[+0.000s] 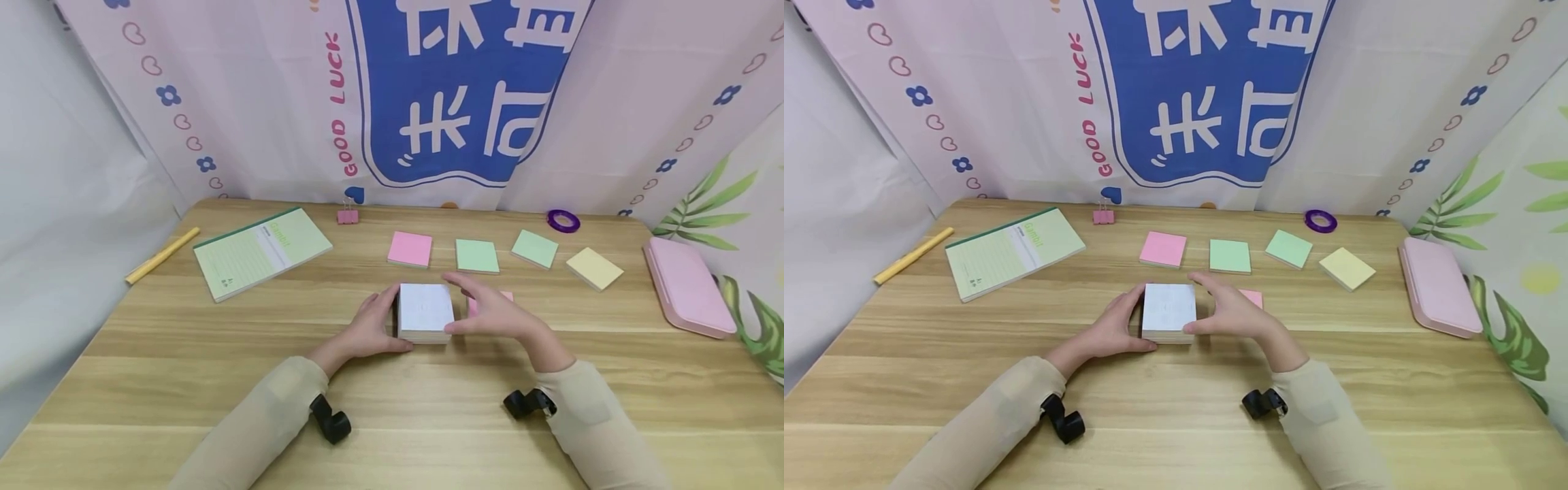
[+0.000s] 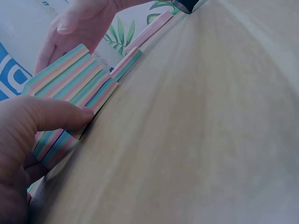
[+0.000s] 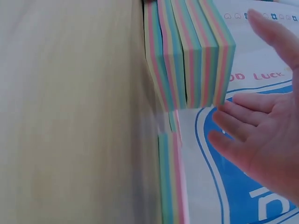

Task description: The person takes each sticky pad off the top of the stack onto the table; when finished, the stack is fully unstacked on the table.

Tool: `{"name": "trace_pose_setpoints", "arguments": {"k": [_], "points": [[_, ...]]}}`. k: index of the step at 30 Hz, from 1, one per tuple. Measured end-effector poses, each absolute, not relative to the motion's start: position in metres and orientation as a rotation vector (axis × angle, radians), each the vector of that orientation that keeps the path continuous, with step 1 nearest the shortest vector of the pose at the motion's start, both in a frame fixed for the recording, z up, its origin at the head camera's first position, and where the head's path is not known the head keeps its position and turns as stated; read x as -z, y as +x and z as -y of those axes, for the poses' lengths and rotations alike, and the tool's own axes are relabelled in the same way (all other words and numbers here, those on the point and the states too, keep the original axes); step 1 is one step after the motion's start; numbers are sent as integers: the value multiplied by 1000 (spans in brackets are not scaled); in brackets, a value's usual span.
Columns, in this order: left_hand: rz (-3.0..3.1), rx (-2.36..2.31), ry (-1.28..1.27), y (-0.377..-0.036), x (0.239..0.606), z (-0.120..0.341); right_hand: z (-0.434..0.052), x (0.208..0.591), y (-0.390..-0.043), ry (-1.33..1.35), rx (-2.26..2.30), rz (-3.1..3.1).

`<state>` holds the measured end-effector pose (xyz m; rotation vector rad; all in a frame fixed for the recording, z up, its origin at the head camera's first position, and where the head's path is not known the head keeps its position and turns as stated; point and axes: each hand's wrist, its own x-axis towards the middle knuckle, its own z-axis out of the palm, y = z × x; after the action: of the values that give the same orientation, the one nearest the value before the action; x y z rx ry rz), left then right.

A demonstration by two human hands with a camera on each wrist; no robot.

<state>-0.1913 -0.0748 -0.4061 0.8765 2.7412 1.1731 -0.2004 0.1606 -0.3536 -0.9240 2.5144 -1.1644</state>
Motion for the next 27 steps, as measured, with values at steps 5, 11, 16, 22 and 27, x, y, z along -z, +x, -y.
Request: {"name": "trace_pose_setpoints", "arguments": {"k": [5, 11, 16, 22, 27], "points": [[-2748, -1163, 887, -192, 407, 74, -155, 360, -201, -912, 1117, -2534], [-2754, -1195, 923, -190, 406, 74, -153, 363, -199, -899, 989, -2623], [-2746, -1179, 915, -190, 407, 74, -154, 361, -198, -936, 920, -2667], [-2736, -1167, 889, -192, 408, 74, -156, 358, -196, -965, 843, -2704], [-2733, -1169, 878, -192, 407, 75, -159, 357, -195, -983, 804, -2740]]}}
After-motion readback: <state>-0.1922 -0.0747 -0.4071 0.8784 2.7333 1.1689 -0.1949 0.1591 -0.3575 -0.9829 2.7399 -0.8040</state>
